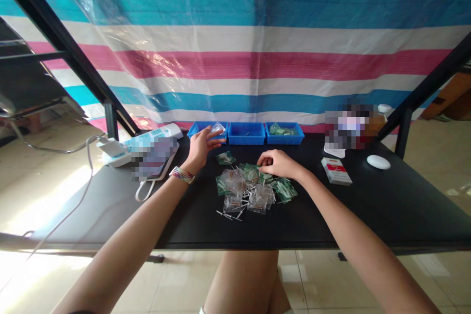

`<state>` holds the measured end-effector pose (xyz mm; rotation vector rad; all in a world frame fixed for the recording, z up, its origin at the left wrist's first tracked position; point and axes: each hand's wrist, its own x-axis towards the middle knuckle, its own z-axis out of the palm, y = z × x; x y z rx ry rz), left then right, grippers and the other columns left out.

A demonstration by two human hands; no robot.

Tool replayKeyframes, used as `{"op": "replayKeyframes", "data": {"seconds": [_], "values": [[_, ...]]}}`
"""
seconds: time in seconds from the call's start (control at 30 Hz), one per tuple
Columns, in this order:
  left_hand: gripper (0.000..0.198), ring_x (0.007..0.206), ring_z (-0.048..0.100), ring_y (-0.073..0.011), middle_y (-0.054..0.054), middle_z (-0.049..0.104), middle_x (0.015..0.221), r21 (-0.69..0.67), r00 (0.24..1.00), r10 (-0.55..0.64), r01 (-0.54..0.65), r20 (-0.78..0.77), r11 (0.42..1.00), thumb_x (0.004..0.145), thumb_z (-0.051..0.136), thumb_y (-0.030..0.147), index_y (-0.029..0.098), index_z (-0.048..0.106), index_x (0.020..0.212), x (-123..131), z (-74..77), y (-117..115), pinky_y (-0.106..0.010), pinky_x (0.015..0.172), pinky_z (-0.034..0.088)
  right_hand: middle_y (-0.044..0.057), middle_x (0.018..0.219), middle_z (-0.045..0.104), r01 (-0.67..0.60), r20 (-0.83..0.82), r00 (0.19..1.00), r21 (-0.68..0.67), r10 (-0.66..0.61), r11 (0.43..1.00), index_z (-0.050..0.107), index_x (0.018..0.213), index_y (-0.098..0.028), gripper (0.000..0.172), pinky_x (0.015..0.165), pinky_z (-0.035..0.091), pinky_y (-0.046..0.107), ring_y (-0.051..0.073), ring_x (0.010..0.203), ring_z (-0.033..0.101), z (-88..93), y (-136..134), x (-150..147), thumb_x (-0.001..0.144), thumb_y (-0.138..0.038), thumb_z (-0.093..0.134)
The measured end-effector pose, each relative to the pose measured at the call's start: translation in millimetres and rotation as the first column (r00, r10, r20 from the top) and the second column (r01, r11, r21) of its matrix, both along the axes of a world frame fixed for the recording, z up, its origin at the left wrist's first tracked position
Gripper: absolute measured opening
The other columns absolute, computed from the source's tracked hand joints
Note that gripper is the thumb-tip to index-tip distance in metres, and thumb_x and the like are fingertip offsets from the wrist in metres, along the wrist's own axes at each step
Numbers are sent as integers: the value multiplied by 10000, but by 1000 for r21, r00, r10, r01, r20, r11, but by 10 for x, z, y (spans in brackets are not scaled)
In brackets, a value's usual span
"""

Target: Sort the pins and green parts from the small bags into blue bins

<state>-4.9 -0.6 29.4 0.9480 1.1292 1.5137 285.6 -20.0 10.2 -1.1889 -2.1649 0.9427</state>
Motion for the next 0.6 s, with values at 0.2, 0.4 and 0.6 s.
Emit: {"op": "replayKeyframes", "data": {"seconds": [0.2, 0.4, 0.6], "values": [[558, 732, 775, -182, -122, 797, 1074, 98, 994, -17, 28, -110, 995, 835, 701, 326, 143, 615, 1355, 53, -6, -54, -281, 660, 604, 7, 761, 716, 19, -157, 987, -35, -24, 999, 805, 983, -157, 252, 656, 490, 263, 146, 690, 645, -2, 61, 41, 738, -195, 757], [329, 658, 722, -148, -58, 772, 909, 131, 976, -62, 91, -210, 987, 792, 710, 347, 157, 714, 1061, 114, -10, -84, -241, 604, 540, 11, 728, 717, 17, 19, 1000, -4, -17, 1000, 777, 798, -180, 184, 631, 466, 266, 157, 678, 640, 4, 70, 106, 685, -286, 875], [266, 601, 684, -134, -10, 708, 786, 117, 954, -151, 186, -258, 976, 772, 710, 336, 168, 705, 980, 178, -63, -91, -226, 571, 502, -10, 701, 694, -1, -101, 995, -140, -14, 990, 749, 894, -155, 272, 614, 454, 262, 147, 650, 630, -12, 93, 118, 663, -247, 857]]}}
